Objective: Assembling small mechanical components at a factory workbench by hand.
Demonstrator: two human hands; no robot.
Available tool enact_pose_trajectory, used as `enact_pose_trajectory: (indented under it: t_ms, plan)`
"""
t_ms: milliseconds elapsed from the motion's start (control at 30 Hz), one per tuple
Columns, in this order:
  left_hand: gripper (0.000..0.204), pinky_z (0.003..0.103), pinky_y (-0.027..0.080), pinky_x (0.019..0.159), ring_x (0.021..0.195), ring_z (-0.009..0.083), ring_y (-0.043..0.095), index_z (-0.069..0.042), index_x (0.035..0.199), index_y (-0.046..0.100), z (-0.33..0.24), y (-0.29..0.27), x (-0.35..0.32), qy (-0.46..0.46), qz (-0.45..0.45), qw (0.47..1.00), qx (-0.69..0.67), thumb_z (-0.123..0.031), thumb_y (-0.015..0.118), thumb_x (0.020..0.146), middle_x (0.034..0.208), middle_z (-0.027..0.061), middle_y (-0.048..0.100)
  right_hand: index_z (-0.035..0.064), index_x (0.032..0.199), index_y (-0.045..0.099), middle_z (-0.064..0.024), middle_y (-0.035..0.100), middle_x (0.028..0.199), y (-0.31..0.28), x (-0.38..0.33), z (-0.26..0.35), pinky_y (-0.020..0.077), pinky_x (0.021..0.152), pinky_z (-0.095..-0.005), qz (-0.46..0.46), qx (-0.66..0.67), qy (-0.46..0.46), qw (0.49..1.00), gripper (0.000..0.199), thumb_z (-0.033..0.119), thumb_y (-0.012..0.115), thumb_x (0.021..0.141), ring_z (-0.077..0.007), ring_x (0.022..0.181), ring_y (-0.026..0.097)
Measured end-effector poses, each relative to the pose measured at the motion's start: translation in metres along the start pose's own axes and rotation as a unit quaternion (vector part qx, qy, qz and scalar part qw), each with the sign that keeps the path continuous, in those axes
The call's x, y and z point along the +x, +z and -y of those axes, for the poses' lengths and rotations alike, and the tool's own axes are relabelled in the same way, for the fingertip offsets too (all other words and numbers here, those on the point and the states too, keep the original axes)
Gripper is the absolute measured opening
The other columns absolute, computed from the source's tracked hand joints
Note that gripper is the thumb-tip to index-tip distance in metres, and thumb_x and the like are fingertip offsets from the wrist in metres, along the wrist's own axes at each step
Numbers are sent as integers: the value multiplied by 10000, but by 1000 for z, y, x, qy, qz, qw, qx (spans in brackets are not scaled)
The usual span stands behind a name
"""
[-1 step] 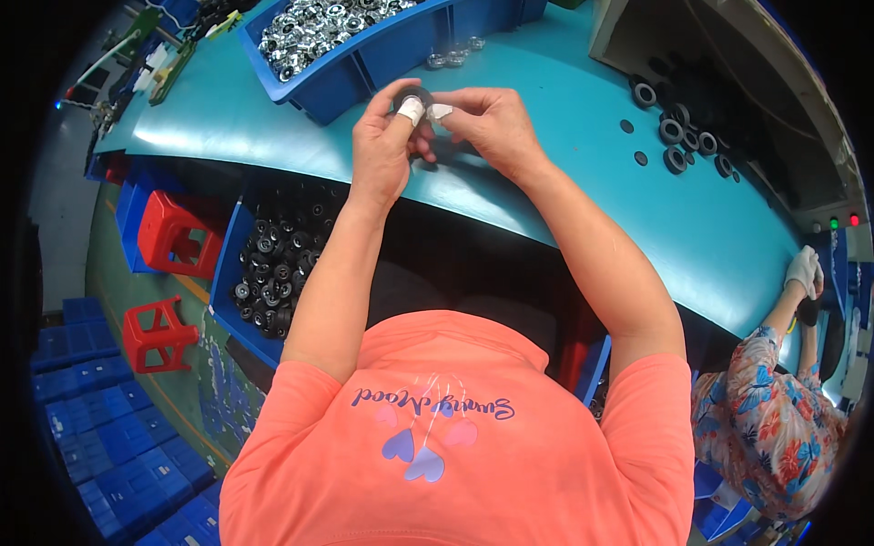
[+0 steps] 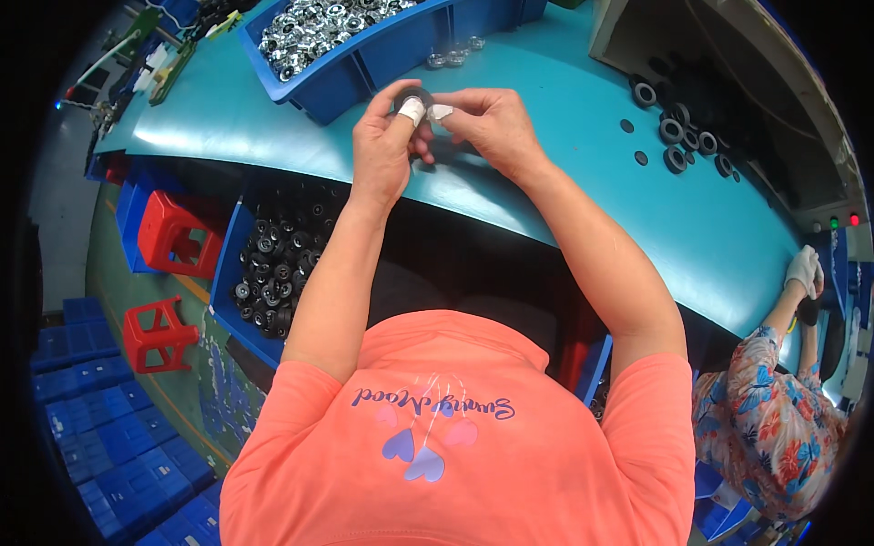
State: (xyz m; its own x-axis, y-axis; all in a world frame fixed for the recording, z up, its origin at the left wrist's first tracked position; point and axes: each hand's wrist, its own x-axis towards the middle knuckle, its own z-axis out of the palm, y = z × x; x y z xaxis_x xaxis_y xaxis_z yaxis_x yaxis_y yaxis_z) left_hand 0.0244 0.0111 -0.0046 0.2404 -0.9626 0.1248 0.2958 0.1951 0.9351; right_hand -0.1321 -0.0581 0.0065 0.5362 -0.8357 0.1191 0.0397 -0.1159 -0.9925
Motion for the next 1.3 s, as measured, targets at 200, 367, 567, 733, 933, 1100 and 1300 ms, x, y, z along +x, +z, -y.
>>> enact_pose_trajectory:
  t_ms: [200, 367, 567, 733, 933, 1100, 1300]
  plan:
    - [288, 242, 476, 489, 563, 74, 519, -72, 1261, 610, -2, 4, -1, -5, -18, 999, 49, -104, 591, 975, 767, 25, 606, 15, 1126, 742, -55, 725, 906, -5, 1, -6, 520, 695, -248, 7, 10, 22, 1000, 313, 131, 686, 840, -102, 780, 624]
    - [504, 264, 537, 624, 778, 108, 592, -82, 1430, 464, 4, 3, 1, 36, 39, 998, -34, -35, 610, 950, 1035, 51, 626, -1, 1161, 714, -68, 712, 1002, -8, 7, -4, 520, 746, -240, 21, 97, 50, 994, 342, 128, 673, 847, -107, 847, 625]
    - [597, 281, 560, 675, 953, 139, 614, -71, 1464, 424, 2, 0, 1, 31, 79, 996, -30, 19, 643, 916, 1150, 56, 615, -13, 1167, 697, -39, 684, 997, -10, 8, 0, 529, 757, -236, 30, 146, 90, 985, 324, 163, 658, 897, -84, 820, 592]
    - [596, 274, 556, 642, 949, 140, 623, -62, 1451, 438, 0, 3, -1, 24, 64, 998, -13, 24, 658, 903, 1139, 55, 625, -10, 1135, 672, -8, 640, 891, -7, 8, 3, 510, 702, -223, 36, 130, 94, 986, 258, 169, 609, 961, -65, 773, 572]
    - [488, 262, 547, 621, 897, 141, 633, -41, 1311, 504, -2, 6, 0, 12, 60, 998, -15, 0, 713, 872, 1058, 64, 643, 15, 1127, 700, -19, 660, 906, -17, 9, -3, 499, 701, -233, 33, 94, 87, 991, 281, 220, 627, 949, -69, 769, 568]
    - [458, 244, 532, 612, 813, 128, 635, -69, 1164, 469, -2, 8, -4, 44, 23, 998, 42, 7, 765, 822, 957, 60, 632, 74, 1095, 750, -74, 722, 950, -54, 15, 3, 519, 774, -291, -122, -192, 24, 973, 312, 299, 695, 886, -134, 837, 637]
    - [604, 297, 505, 686, 768, 121, 534, -77, 1048, 456, 3, -7, -5, 138, -43, 981, 130, -161, 916, 665, 867, 13, 518, 135, 1151, 733, -139, 709, 1107, -145, 7, 32, 519, 920, -410, -226, -577, -45, 784, 320, 254, 636, 871, -305, 1015, 679]
